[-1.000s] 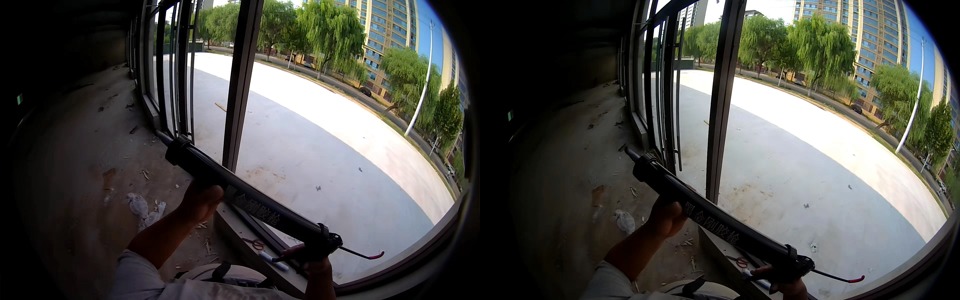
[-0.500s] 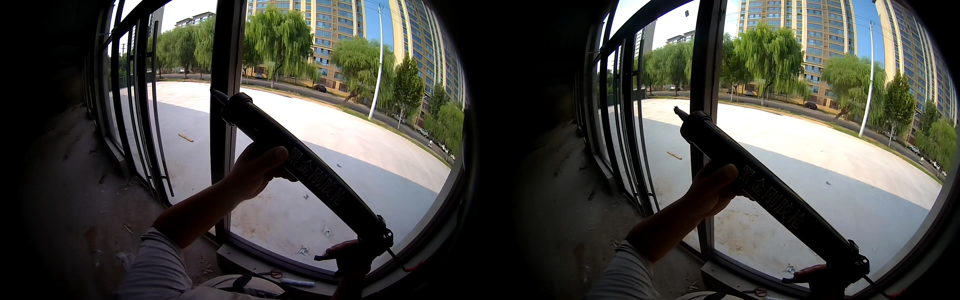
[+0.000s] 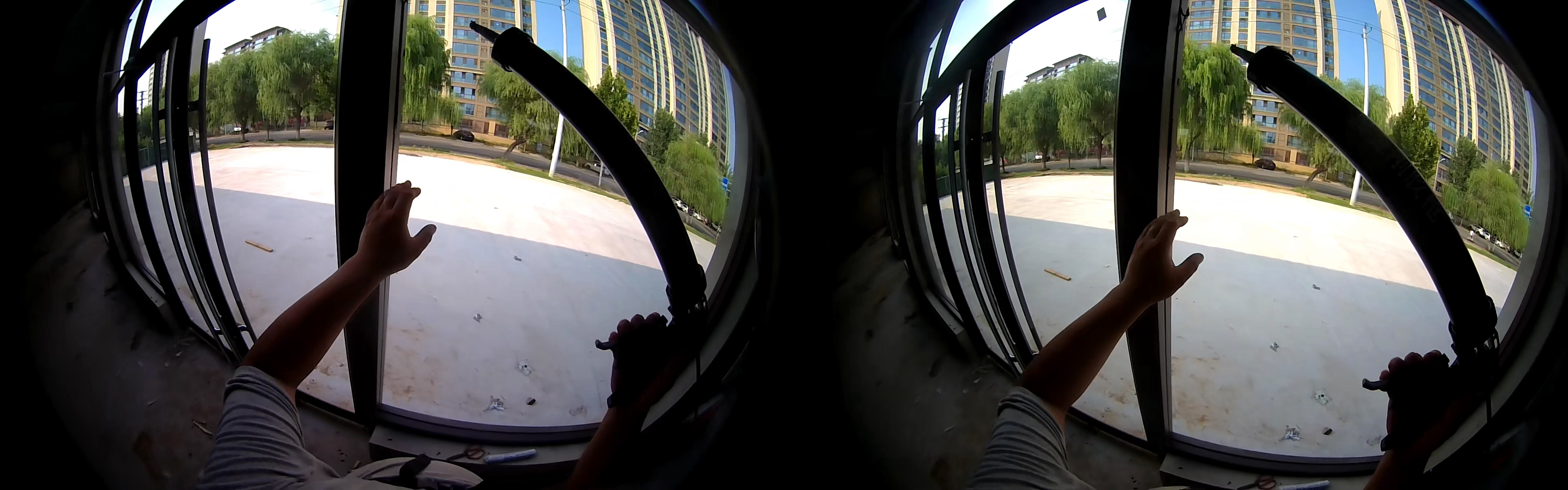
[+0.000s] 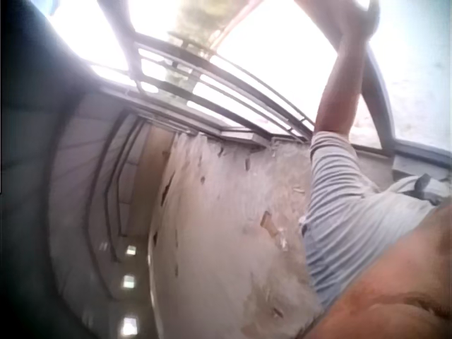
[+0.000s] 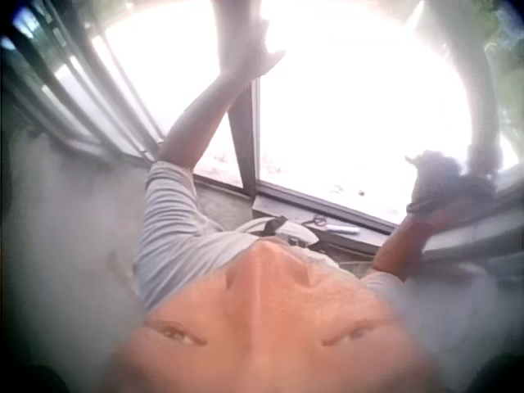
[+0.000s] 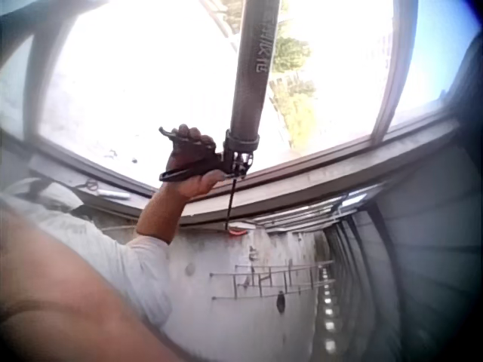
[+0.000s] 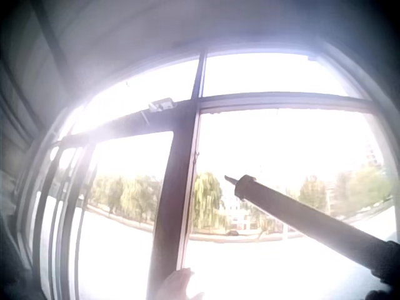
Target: The person uses a caulking gun to apply sealant along the interior edges of a window frame. They move along the frame, applying a continuous bead of sealant to the joints between the frame and the wall.
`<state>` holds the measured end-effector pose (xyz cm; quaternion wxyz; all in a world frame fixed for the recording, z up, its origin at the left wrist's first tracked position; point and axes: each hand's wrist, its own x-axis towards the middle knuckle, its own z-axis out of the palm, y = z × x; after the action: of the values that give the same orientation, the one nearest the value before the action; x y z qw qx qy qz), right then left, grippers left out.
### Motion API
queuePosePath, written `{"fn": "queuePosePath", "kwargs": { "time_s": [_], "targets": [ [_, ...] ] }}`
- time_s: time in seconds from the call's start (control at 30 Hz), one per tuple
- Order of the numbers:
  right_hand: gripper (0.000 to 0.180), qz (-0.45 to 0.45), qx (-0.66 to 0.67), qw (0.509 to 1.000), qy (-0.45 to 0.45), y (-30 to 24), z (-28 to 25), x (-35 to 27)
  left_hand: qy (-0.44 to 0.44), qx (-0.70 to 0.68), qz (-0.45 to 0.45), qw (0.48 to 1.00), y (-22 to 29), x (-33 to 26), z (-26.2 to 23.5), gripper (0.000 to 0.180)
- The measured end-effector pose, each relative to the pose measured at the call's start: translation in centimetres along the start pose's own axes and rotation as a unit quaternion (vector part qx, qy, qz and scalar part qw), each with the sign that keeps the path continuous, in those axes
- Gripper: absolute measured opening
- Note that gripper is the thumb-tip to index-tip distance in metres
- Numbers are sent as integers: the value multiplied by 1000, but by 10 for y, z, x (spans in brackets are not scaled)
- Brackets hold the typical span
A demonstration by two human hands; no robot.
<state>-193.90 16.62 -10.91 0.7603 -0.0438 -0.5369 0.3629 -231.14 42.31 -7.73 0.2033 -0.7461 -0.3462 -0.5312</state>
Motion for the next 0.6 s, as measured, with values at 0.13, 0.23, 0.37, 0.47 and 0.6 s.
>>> {"fn": "queuePosePath", "kwargs": {
  "time_s": [0.13, 0.23, 0.37, 0.47, 0.6],
  "targets": [
    [66, -12, -21, 997, -72, -8, 24, 79, -76, 180, -33, 980, -35, 2, 3, 87],
    [64, -15, 25, 983, -183, -4, 35, 150, -151, 242, -44, 958, -48, -5, -5, 95],
    [58, -20, 15, 976, -215, -23, 63, 224, -162, 222, -29, 961, -45, -8, 13, 94],
    [59, -16, -11, 972, -233, -20, 89, 277, -180, 231, -40, 955, -52, -11, -2, 92],
    [59, -38, -57, 973, -221, -41, 137, 329, -161, 203, -24, 966, -50, -9, 14, 96]
  ]
}}
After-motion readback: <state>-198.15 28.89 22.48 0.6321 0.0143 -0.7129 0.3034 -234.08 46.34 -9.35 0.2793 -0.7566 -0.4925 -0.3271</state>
